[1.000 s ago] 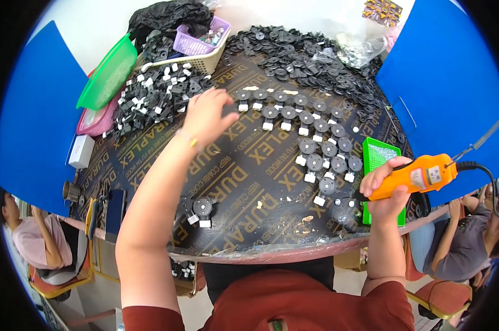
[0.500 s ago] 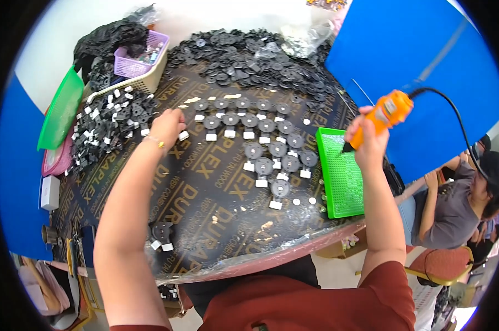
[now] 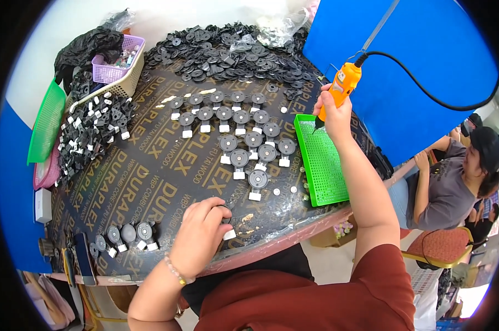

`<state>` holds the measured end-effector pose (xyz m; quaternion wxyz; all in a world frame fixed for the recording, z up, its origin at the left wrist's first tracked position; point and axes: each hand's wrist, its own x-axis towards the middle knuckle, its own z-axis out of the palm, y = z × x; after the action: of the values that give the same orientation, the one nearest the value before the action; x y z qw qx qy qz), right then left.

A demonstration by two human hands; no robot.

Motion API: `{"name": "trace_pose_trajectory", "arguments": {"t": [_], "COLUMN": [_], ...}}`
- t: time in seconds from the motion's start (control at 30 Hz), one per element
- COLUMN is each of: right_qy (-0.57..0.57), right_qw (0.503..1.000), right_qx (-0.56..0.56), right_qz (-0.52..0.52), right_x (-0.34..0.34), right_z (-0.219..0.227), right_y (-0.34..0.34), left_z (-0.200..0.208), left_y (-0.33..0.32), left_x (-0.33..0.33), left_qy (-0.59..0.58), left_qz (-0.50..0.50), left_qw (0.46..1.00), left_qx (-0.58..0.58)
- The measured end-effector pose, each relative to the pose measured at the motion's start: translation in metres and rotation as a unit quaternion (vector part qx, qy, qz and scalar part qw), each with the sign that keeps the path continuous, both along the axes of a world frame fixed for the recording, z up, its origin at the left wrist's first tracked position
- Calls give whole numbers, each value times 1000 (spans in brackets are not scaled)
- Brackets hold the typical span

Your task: Assembling small round components using a handheld power tool at a factory workbench.

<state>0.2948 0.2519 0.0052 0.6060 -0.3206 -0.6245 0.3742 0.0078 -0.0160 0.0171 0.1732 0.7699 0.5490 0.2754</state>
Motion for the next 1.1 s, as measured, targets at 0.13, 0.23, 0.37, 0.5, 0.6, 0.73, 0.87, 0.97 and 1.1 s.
{"name": "trace_pose_trajectory", "arguments": {"t": [0.13,0.23,0.37,0.5,0.6,0.73,0.87,0.97,1.1], "right_qy": [-2,5,3,18,61,102,142,153,137], "right_qw": [1000,1000,999,998,998,992,974,946,920], "right_qx": [11,12,21,28,30,76,57,13,-16], "right_qz": [-18,-24,-26,-46,-20,24,170,284,366], "right_x": [1,2,0,-1,2,-12,-62,-106,-141], "right_z": [-2,-2,-3,-3,2,27,42,40,34], "right_y": [0,-2,-6,-7,-9,-40,-104,-151,-169], "left_z": [-23,-39,-44,-38,-40,-37,-43,-46,-42], "left_y": [4,8,9,8,7,7,8,6,7], "left_x": [4,3,2,-4,-9,-6,-8,-11,-13], "left_qy": [2,-20,-37,-50,-31,-43,-43,-52,-71], "left_qz": [19,6,20,72,78,89,82,101,117], "left_qw": [1000,1000,998,996,996,994,992,988,984], "left_qx": [24,19,54,20,8,35,88,103,113]}}
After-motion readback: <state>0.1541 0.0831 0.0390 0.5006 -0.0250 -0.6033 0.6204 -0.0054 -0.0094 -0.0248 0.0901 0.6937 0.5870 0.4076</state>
